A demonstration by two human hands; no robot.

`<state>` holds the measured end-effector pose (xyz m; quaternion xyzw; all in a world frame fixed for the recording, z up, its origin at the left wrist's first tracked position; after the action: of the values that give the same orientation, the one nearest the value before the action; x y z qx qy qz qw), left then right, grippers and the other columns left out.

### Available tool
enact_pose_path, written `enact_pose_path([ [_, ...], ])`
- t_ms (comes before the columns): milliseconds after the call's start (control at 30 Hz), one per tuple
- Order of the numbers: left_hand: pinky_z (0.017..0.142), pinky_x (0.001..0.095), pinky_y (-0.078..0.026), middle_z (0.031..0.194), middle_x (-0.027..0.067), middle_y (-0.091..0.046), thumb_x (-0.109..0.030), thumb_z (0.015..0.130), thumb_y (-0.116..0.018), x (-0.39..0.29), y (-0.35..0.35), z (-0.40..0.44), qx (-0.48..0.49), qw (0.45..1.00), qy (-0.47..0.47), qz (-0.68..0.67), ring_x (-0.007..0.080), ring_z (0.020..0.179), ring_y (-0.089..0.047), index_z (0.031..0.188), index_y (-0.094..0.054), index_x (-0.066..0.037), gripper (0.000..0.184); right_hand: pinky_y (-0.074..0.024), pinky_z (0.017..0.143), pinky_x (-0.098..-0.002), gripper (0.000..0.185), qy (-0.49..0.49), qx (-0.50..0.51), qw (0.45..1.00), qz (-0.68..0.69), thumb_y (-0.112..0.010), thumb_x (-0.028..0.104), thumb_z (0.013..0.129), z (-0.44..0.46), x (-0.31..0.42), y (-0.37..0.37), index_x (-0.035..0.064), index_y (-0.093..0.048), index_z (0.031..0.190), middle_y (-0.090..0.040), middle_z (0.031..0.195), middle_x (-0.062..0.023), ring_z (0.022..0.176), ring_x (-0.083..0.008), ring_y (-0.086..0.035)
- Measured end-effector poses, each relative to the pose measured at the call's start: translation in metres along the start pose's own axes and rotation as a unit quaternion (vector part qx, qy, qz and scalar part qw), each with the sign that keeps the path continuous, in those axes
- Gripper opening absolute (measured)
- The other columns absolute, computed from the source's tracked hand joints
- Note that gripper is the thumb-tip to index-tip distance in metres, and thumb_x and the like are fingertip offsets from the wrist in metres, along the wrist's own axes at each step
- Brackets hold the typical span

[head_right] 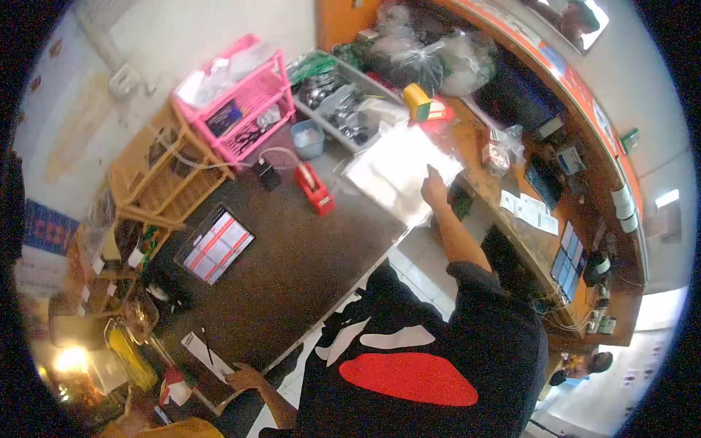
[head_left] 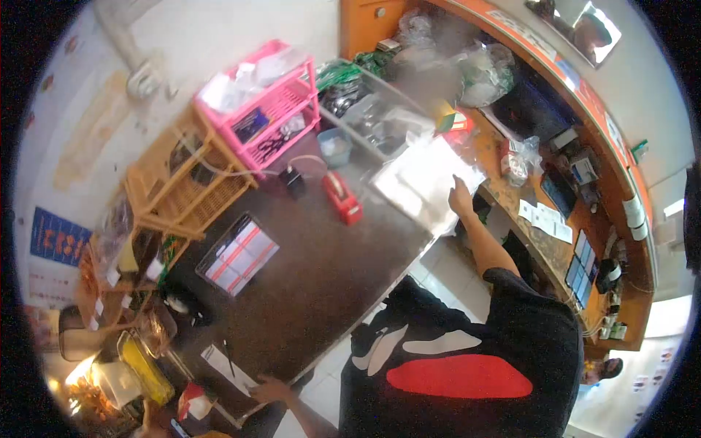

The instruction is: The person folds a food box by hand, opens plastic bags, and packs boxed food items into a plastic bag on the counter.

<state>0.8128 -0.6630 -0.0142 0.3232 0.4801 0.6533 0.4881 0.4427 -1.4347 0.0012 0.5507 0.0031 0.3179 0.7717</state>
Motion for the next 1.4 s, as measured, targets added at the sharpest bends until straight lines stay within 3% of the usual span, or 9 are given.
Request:
enact_pose_path([
  [167,0.095,0.0535,-0.033,0.120,0.0244,-0.045,-0.025,0.079,-0.062,-0.142,0.021,-0.120,-0.085,0.961,-0.219,-0.148,0.0422,0.111,-0.043,0.127,-0.039,0.004,0.061,-0.0484,0.076,-0.0425,0.020,0.004,0.282,0.958,-0.058,-0.058,0.022,0.075,0.039,-0.056,-0.046,0.0091,-0.062,0.091,-0.061,0.111,-0.0149,0.092,-0.0312,-0.060],
  [400,0.099,0.0516,-0.030,0.122,0.0244,-0.044,-0.015,0.075,-0.064,-0.270,0.092,-0.276,0.148,0.878,-0.291,-0.350,0.0410,0.118,-0.037,0.120,-0.047,0.001,0.051,-0.0215,0.105,-0.0576,0.077,0.023,0.153,0.983,-0.104,-0.061,0.043,0.078,0.037,-0.045,-0.017,0.0066,-0.032,0.140,-0.022,0.148,-0.0186,0.133,-0.0399,-0.025],
  [500,0.096,0.0493,-0.033,0.121,0.0231,-0.045,-0.012,0.077,-0.063,-0.301,0.089,-0.300,0.166,0.866,-0.345,-0.322,0.0400,0.115,-0.040,0.116,-0.052,0.000,0.043,-0.0342,0.097,-0.0517,0.045,0.094,0.180,0.979,0.002,-0.065,0.026,0.078,0.026,-0.016,-0.010,0.0128,-0.055,0.120,-0.038,0.138,-0.0161,0.124,-0.0367,-0.036],
  [667,0.087,0.0378,-0.045,0.112,0.0141,-0.057,-0.015,0.090,-0.056,-0.427,0.139,-0.327,0.502,0.704,-0.304,-0.400,0.0253,0.102,-0.055,0.117,-0.053,-0.001,0.031,-0.0442,0.083,-0.0443,0.009,0.052,0.165,0.964,0.204,-0.064,0.012,0.076,0.034,0.012,0.013,0.0091,-0.069,0.083,-0.059,0.111,-0.0107,0.099,-0.0306,-0.054],
  [733,0.086,0.0337,-0.047,0.111,0.0122,-0.058,-0.017,0.092,-0.054,-0.475,0.119,-0.345,0.609,0.554,-0.256,-0.507,0.0210,0.101,-0.056,0.115,-0.055,0.003,0.030,-0.0492,0.074,-0.0385,0.012,0.118,0.137,0.954,0.239,-0.065,0.010,0.074,0.030,0.044,0.037,0.0077,-0.068,0.085,-0.063,0.100,-0.0097,0.084,-0.0305,-0.059],
  [833,0.087,0.0305,-0.047,0.112,0.0108,-0.059,-0.019,0.093,-0.054,-0.528,0.120,-0.351,0.648,0.490,-0.195,-0.549,0.0196,0.102,-0.057,0.107,-0.059,0.005,0.028,-0.0484,0.077,-0.0380,0.015,0.138,0.194,0.936,0.258,-0.064,0.009,0.075,0.026,0.072,0.055,0.0060,-0.067,0.090,-0.063,0.101,-0.0116,0.088,-0.0314,-0.059],
  [1033,0.075,0.0253,-0.047,0.090,0.0087,-0.068,-0.024,0.087,-0.062,-0.528,0.144,-0.349,0.675,0.513,-0.125,-0.516,0.0112,0.083,-0.061,0.101,-0.065,0.004,0.031,-0.0470,0.081,-0.0395,0.020,0.112,0.243,0.913,0.310,-0.062,0.006,0.075,0.021,0.070,0.046,0.0036,-0.065,0.094,-0.062,0.100,-0.0144,0.093,-0.0332,-0.057],
  [1133,0.065,0.0236,-0.046,0.077,0.0068,-0.068,-0.028,0.083,-0.067,-0.499,0.144,-0.353,0.580,0.598,-0.211,-0.511,0.0094,0.070,-0.060,0.087,-0.069,0.001,0.029,-0.0458,0.083,-0.0411,0.026,0.160,0.262,0.900,0.308,-0.066,0.008,0.072,0.014,0.082,0.047,0.0050,-0.064,0.098,-0.060,0.103,-0.0138,0.095,-0.0338,-0.056],
  [1400,0.061,0.0237,-0.045,0.070,0.0069,-0.066,-0.029,0.085,-0.065,-0.394,0.183,-0.328,0.423,0.756,-0.004,-0.500,0.0089,0.065,-0.057,0.082,-0.070,0.002,0.031,-0.0404,0.084,-0.0423,0.046,0.322,0.362,0.805,0.342,-0.079,0.022,0.062,-0.043,0.177,0.111,0.0062,-0.057,0.100,-0.056,0.099,-0.0125,0.096,-0.0325,-0.052],
])
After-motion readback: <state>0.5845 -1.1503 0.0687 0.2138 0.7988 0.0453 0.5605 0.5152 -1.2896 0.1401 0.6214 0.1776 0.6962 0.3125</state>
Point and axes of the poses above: each hand's wrist, its own z-axis towards the middle knuckle, its own y-axis out of the back of the hand, x = y × z, the point moved 6 cm from there along z, towards the middle knuckle
